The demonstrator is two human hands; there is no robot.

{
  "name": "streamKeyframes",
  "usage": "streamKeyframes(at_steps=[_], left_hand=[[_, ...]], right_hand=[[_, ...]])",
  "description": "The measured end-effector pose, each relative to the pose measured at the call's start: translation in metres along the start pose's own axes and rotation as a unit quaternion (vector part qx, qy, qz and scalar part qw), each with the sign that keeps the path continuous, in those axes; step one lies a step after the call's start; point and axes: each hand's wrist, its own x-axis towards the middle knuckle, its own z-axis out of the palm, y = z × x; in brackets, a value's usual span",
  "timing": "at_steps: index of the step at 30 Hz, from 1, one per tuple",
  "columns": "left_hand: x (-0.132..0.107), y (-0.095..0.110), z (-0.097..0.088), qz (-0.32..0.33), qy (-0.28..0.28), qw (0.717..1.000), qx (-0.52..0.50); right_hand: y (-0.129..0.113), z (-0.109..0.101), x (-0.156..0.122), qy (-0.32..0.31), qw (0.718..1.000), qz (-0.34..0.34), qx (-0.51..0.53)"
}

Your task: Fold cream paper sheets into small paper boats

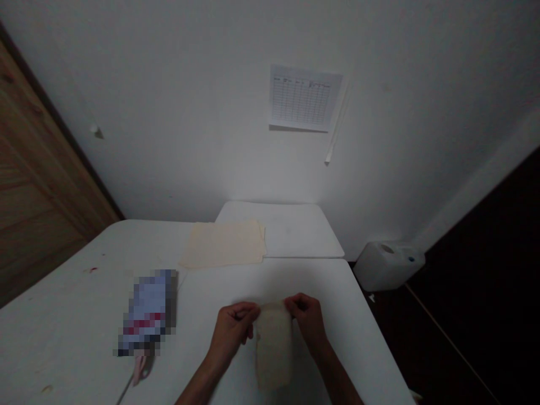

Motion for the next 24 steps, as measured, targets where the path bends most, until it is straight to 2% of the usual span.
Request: streamKeyframes(at_steps=[5, 13, 24], left_hand=[[0.002, 0.0, 0.0, -0.002, 0.0, 1.0, 0.009], [0.009, 0.005, 0.001, -0.002, -0.001, 0.998, 0.063], [0.021, -0.005, -0.003, 0.013, -0.007, 0.993, 0.12]], right_hand=[[0.0, 0.002, -0.001, 0.017, 0.999, -0.017, -0.02], [0.004, 0.003, 0.002, 0.028, 0.999, -0.004, -0.039], [0.017, 0.005, 0.005, 0.026, 0.998, 0.001, -0.061]])
